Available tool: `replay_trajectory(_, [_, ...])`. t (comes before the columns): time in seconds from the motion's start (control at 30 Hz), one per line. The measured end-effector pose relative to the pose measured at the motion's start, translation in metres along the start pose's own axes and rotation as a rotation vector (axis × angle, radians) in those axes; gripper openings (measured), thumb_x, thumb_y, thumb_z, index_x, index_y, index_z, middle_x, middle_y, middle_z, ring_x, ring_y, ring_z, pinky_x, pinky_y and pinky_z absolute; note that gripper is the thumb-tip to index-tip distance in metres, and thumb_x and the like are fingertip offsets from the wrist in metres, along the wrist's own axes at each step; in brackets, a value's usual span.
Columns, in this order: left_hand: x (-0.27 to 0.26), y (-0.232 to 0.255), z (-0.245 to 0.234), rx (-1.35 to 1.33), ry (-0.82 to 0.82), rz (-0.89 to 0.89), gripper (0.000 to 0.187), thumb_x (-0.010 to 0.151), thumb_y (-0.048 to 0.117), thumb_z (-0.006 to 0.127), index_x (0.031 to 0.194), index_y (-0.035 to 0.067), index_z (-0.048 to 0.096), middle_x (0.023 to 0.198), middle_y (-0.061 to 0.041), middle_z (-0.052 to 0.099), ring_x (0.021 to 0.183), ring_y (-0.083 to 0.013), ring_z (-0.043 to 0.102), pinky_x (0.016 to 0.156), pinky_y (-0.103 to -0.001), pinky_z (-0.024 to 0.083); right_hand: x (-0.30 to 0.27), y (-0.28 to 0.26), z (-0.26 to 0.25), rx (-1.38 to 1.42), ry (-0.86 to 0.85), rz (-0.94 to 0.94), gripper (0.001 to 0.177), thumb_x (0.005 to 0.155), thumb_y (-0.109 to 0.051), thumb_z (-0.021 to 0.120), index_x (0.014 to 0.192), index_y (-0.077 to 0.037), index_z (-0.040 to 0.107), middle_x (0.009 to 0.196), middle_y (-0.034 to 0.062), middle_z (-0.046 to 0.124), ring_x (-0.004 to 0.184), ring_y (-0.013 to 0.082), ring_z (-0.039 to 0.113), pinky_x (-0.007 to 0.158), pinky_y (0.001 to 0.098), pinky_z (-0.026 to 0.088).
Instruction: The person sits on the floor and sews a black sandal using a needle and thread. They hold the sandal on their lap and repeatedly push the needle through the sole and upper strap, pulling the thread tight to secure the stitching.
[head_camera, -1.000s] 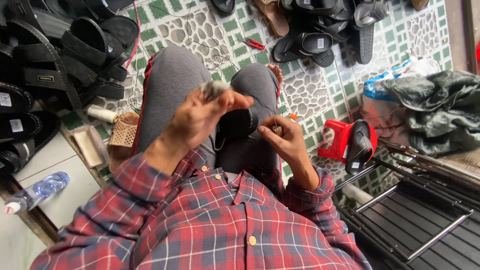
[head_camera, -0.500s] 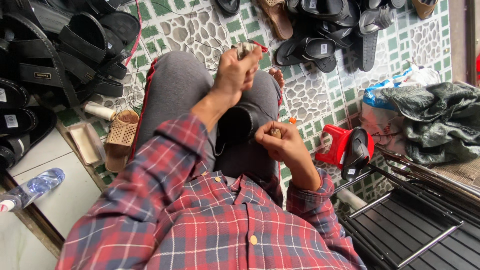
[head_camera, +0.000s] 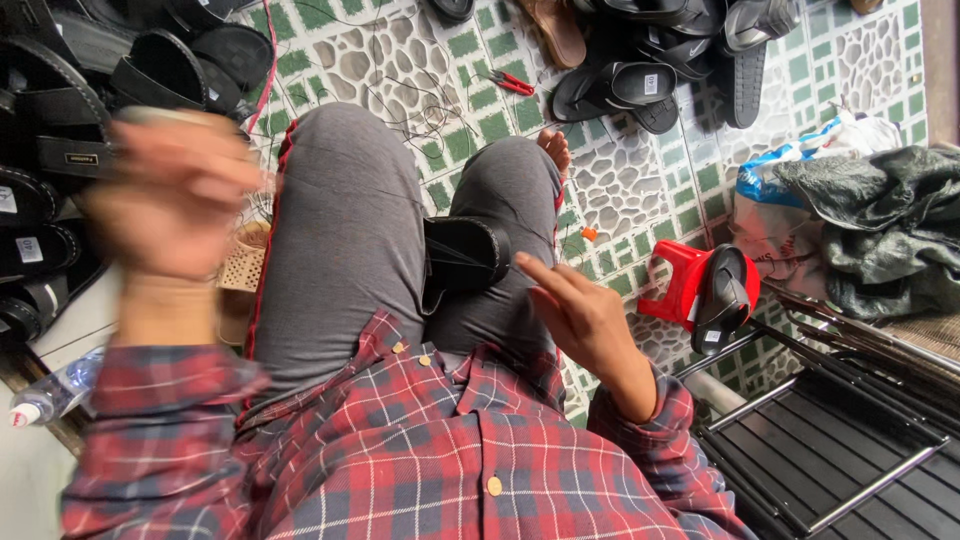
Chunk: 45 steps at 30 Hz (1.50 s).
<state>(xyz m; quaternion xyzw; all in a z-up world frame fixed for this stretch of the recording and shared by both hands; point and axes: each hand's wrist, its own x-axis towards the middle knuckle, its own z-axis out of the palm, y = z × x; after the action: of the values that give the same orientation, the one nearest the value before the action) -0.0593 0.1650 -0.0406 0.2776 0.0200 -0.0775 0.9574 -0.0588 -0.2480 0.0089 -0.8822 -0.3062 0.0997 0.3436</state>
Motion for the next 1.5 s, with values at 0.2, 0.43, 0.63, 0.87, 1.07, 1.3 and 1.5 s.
replay_trajectory(0.2, [-0.097,0.075,-0.236,1.159,0.777,-0.042,0.028,0.108,0.047,0.057,0.125,0.024,0.053,0.112,0.002,0.051,0.092,-0.0111,0.048,0.097,-0.032,0.042,-0.001,0.010,0.009,-0.147,-0.083,0.027,0.039,0.101,-0.014,0.052,0.139,-0.024,0.050,0.077,0.0001,0.046,0.054,0.0166,0.044,0.046,0.0311,0.035])
replay_trajectory(0.43, [-0.003,-0.014,0.065,1.804,0.250,0.516,0.026,0.091,-0.010,0.086,0.111,-0.012,0.068,0.114,-0.022,0.059,0.102,-0.0330,0.058,0.089,-0.037,0.047,0.005,0.010,0.004,-0.144,-0.090,-0.021,0.039,0.100,-0.011,0.056,0.137,-0.023,0.051,0.073,-0.0004,0.045,0.055,0.0149,0.044,0.047,0.0297,0.034])
replay_trajectory(0.63, [0.060,-0.112,0.077,1.579,-0.374,0.354,0.026,0.083,0.028,0.075,0.084,0.002,0.070,0.104,-0.008,0.066,0.095,-0.0276,0.062,0.086,-0.035,0.052,0.018,-0.011,-0.011,-0.293,-0.073,0.019,0.037,0.091,-0.014,0.054,0.123,-0.027,0.065,0.070,0.0036,0.057,0.051,0.0296,0.058,0.048,0.0403,0.049])
replay_trajectory(0.87, [0.085,-0.150,0.057,1.441,-0.480,0.144,0.022,0.079,0.034,0.076,0.089,0.014,0.073,0.095,-0.001,0.064,0.087,-0.0241,0.061,0.079,-0.036,0.053,0.033,-0.031,-0.023,-0.623,-0.192,-0.054,0.048,0.086,-0.011,0.054,0.130,-0.032,0.059,0.066,0.0000,0.049,0.047,0.0216,0.057,0.043,0.0344,0.049])
replay_trajectory(1.07, [0.096,-0.156,0.053,1.324,-0.523,0.007,0.016,0.077,0.038,0.077,0.084,0.024,0.073,0.081,0.004,0.062,0.080,-0.0187,0.062,0.074,-0.033,0.053,0.025,-0.009,-0.011,-0.499,-0.166,-0.162,0.043,0.085,-0.011,0.055,0.125,-0.027,0.063,0.071,0.0003,0.051,0.052,0.0219,0.058,0.045,0.0328,0.049])
replay_trajectory(1.3, [0.083,-0.148,0.075,1.247,-0.641,-0.191,0.019,0.071,0.032,0.081,0.080,0.018,0.074,0.081,0.002,0.067,0.080,-0.0238,0.067,0.074,-0.037,0.054,-0.004,-0.027,0.008,-0.407,-0.099,-0.181,0.038,0.085,-0.011,0.056,0.121,-0.016,0.066,0.080,0.0052,0.060,0.054,0.0224,0.059,0.043,0.0321,0.048])
replay_trajectory(1.5, [0.055,-0.161,0.079,1.377,-0.685,0.066,0.025,0.076,0.034,0.076,0.078,0.010,0.069,0.081,-0.005,0.063,0.079,-0.0277,0.064,0.071,-0.038,0.054,-0.028,-0.033,0.020,-0.431,-0.042,-0.156,0.034,0.085,-0.011,0.057,0.117,-0.012,0.067,0.086,0.0069,0.061,0.057,0.0232,0.060,0.046,0.0333,0.049])
